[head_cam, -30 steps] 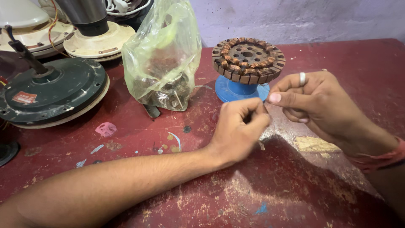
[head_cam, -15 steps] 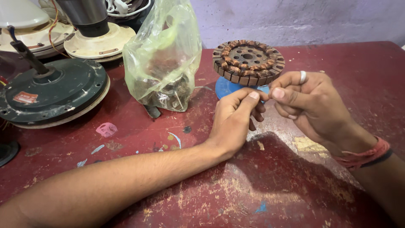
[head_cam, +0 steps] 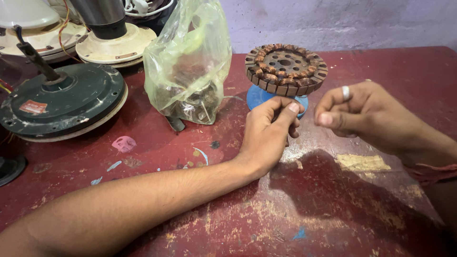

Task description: The person winds copper wire by hand around the slots of a motor armature mounted on a blue stand. They rotate the armature and continue wrapping wire into successive slots, occasionally adjusting the wire tension and position.

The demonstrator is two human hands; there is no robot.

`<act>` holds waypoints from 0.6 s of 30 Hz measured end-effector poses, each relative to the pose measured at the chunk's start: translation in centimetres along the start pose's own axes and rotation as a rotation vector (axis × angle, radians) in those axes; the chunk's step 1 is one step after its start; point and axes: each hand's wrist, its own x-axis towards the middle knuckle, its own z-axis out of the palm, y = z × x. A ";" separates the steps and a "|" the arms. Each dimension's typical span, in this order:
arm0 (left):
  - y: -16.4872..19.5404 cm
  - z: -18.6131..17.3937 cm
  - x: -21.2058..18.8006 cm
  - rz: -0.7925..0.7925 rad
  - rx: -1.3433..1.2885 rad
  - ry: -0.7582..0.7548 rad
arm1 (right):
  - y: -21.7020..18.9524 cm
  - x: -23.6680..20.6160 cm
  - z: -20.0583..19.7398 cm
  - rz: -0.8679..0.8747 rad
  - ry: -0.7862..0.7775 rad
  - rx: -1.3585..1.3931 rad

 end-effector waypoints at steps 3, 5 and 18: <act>-0.2 0.1 0.2 -0.046 -0.046 0.024 | 1.0 0.5 0.3 -0.177 -0.114 0.054; -0.4 0.1 0.4 -0.041 -0.079 0.028 | 1.4 0.5 0.9 -0.295 -0.165 0.128; -1.3 -0.3 0.4 0.136 -0.053 0.049 | 0.3 0.3 3.6 -0.167 -0.101 -0.172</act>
